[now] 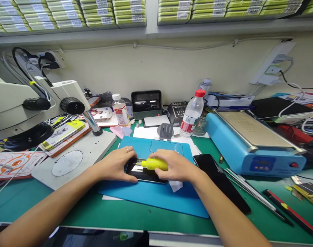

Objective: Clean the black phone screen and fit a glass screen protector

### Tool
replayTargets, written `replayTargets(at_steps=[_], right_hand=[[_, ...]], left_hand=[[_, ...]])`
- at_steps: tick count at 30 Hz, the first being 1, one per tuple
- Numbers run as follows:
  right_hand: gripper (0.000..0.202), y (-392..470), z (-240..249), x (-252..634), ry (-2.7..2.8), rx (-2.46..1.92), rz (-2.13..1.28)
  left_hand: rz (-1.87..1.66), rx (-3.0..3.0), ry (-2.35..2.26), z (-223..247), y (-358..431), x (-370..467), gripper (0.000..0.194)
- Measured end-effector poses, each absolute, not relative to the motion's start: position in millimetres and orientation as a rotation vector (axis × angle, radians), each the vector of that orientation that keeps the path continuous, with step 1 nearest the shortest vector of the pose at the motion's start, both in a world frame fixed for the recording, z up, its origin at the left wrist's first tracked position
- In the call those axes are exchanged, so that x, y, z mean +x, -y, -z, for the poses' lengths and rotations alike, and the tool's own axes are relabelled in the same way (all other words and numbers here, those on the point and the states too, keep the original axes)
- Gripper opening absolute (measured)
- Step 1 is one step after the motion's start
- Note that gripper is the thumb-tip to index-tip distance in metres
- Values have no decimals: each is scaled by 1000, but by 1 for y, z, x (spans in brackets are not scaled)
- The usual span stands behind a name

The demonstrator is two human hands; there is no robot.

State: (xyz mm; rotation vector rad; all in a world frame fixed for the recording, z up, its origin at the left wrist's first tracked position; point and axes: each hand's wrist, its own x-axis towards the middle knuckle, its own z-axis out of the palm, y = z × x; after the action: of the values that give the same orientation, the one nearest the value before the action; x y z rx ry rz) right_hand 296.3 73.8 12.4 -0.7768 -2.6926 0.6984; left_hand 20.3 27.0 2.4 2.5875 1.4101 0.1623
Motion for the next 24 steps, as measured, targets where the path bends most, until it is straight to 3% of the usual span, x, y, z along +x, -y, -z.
replayTargets(at_steps=[24], right_hand=[[41,-74,-16,297,2696,-838,-775]], left_hand=[[-151,2544,-1408,-5,-27,21,64]])
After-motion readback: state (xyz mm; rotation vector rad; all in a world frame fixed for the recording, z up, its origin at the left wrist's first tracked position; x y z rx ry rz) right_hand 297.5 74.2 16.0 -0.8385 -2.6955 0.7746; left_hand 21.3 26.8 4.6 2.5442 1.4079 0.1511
